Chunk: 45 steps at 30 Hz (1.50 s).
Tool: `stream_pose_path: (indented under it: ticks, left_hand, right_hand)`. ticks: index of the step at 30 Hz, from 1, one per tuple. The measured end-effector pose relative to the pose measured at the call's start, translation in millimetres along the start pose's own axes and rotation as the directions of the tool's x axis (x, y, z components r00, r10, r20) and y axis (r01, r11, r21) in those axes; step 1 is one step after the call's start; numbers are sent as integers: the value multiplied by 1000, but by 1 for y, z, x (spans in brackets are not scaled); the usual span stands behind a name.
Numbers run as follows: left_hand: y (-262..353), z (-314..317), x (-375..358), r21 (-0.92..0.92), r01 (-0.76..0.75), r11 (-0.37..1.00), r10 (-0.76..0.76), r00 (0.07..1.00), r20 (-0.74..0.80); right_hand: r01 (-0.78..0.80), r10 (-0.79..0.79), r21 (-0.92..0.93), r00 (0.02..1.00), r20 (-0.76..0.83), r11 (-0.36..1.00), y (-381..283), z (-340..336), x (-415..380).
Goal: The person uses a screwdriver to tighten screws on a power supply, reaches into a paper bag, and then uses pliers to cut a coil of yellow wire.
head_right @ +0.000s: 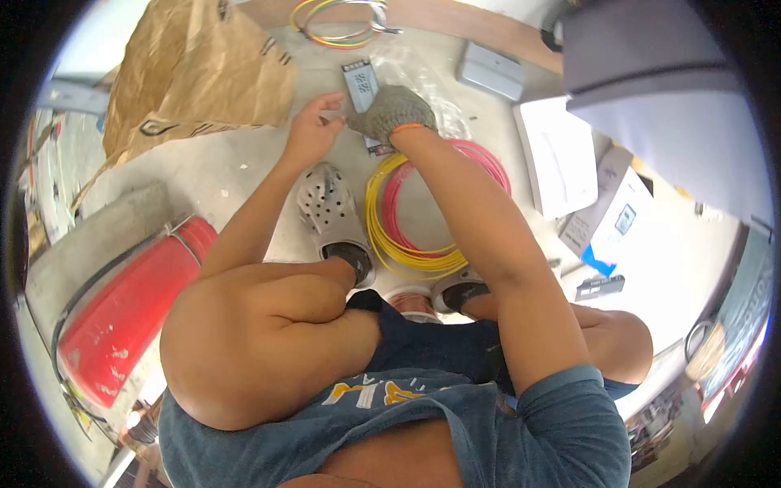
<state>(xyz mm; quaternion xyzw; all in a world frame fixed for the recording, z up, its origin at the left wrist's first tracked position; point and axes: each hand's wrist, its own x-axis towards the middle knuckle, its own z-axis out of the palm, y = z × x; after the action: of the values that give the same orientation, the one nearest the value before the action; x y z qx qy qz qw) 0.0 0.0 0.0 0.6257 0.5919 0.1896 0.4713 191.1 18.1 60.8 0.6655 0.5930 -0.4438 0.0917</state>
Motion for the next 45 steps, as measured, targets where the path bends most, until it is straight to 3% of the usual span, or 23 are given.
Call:
stream_pose_path:
  ticks: [2,3,6,8,15,17,18,20,21,23,27,29,30,32,33,35,39,41,42,43,45]
  left_hand:
    - [12,17,-10,84,-55,995,60,996,-59]
    - [-5,-32,5,149,-51,988,65,994,-92]
    - [-8,-17,23,123,-59,991,70,993,-95]
    - [-11,-17,34,108,-90,990,98,992,-73]
    - [-4,-14,58,188,-103,977,111,993,-33]
    - [-5,-12,62,174,-99,980,105,994,-28]
    - [-5,-12,63,167,-95,981,100,995,-17]
    - [-6,-12,67,208,-114,971,116,993,3]
    - [-7,-11,67,203,-113,973,113,993,12]
    - [-7,-9,66,187,-111,976,115,993,-10]
    - [-15,-3,63,256,-186,949,209,976,-65]
    - [7,-6,47,397,-208,894,303,934,-191]
    - [12,-2,38,392,-212,895,299,938,-176]
    - [20,0,22,325,-309,894,328,945,-1]
    - [22,3,12,329,-314,891,331,944,5]
    - [24,12,-9,418,-533,735,503,843,191]
    - [26,23,-22,567,-527,633,499,838,222]
    - [27,25,-23,604,-473,641,407,877,255]
    - [26,27,-24,597,-494,631,422,865,270]
    - [25,29,-26,646,-444,621,394,889,232]
    - [30,36,-20,685,-413,600,381,900,210]
  right_hand:
    - [-45,43,-18,997,-63,999,11,4,-12]
    - [19,-17,17,997,-71,1000,-29,13,11]
    - [-47,49,22,993,-104,999,-15,18,10]
    - [-40,49,138,997,-62,990,-11,27,17]
    - [-141,129,169,988,81,976,-18,-1,0]
    - [-44,42,-61,998,-45,997,-5,0,1]
    - [-56,54,-61,998,-38,997,6,-2,0]
    - [-57,71,71,971,-227,996,31,-9,-3]
    - [-67,81,72,972,-222,995,43,-13,-7]
    - [5,32,99,929,-368,995,61,-23,-18]
    - [-86,141,193,947,-288,977,77,-46,-34]
    - [-119,194,337,960,-200,934,85,-53,-43]
    - [-74,139,239,953,-269,968,91,-51,-44]
    - [-71,140,251,953,-269,965,102,-47,-50]
    - [-53,125,255,953,-276,966,103,-46,-54]
    - [-95,178,319,954,-241,943,102,-46,-65]
    - [-47,126,253,943,-308,966,118,-37,-79]
    - [32,-27,14,960,-280,999,122,-44,-92]
    - [86,-97,-69,978,-186,994,127,-54,-97]
    - [62,-72,-56,975,-209,997,138,-63,-96]
    - [119,-124,-158,992,-20,980,174,-81,-112]
